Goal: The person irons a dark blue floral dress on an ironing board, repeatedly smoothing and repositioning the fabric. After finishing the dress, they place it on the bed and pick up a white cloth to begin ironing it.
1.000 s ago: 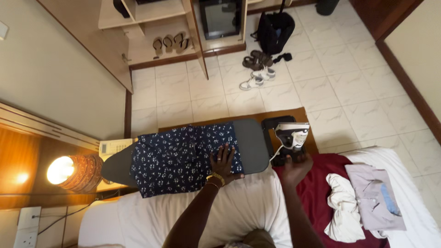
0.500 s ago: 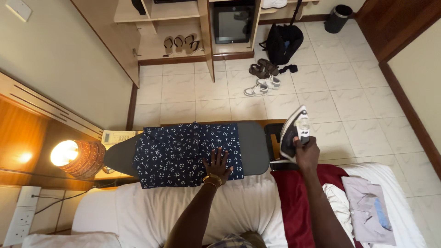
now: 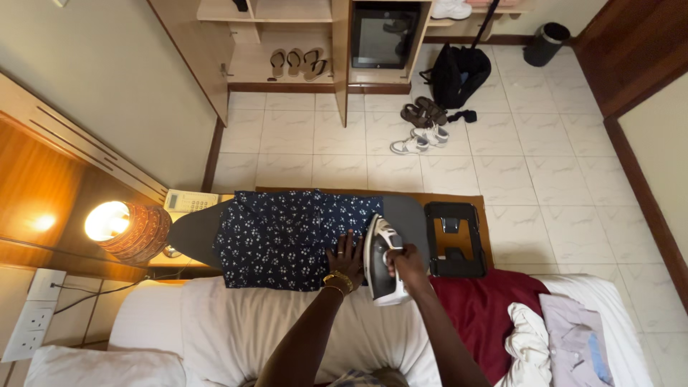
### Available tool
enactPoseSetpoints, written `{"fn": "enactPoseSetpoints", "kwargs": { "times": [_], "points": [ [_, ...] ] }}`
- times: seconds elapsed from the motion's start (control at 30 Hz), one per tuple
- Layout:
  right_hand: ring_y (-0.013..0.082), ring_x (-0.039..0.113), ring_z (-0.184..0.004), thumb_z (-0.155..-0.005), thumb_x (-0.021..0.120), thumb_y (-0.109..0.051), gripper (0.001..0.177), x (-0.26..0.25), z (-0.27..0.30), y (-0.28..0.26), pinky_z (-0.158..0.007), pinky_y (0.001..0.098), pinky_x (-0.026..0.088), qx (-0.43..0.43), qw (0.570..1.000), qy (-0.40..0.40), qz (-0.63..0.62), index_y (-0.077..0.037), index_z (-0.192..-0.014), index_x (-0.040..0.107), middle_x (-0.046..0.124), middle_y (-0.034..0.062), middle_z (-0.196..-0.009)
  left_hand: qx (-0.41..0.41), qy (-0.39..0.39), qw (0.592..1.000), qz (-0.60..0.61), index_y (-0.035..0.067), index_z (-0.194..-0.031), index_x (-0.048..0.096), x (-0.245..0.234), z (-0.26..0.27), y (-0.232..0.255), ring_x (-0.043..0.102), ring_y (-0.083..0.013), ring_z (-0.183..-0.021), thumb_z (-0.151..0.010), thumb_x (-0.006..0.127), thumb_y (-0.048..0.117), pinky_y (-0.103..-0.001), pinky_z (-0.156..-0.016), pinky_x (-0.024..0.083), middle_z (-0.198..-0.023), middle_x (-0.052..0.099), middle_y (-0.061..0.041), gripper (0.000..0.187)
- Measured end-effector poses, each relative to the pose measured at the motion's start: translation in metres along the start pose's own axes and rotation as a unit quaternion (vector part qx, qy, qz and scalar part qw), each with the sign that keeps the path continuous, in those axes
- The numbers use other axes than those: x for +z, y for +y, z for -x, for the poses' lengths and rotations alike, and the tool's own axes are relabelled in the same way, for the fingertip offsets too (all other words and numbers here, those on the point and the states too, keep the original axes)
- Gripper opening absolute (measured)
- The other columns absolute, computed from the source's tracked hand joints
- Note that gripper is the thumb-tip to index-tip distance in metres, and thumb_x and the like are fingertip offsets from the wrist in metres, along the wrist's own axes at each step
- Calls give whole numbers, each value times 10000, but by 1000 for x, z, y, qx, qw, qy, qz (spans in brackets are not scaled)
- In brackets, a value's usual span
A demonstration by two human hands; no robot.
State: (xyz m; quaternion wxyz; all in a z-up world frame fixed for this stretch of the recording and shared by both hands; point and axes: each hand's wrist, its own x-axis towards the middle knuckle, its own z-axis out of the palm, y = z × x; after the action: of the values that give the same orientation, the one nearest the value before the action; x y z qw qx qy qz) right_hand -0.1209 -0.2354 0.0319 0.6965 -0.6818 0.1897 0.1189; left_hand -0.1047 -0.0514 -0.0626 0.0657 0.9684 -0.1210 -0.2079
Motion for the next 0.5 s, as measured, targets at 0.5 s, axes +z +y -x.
{"fn": "enactPoseSetpoints", "kwargs": {
  "times": [0.5],
  "points": [
    [476,686,-786,-972,622,-329,372,34,-90,21,-705,527,547,-266,854,166,416,41,-945,628,698,275,-820,14,-63,996,-69,156,-1647,-49,-48,-2,-25,-94,-382,-1575,-756,796,657,-763,-1163,23,-1729,-124,-121,1326]
  ]
}}
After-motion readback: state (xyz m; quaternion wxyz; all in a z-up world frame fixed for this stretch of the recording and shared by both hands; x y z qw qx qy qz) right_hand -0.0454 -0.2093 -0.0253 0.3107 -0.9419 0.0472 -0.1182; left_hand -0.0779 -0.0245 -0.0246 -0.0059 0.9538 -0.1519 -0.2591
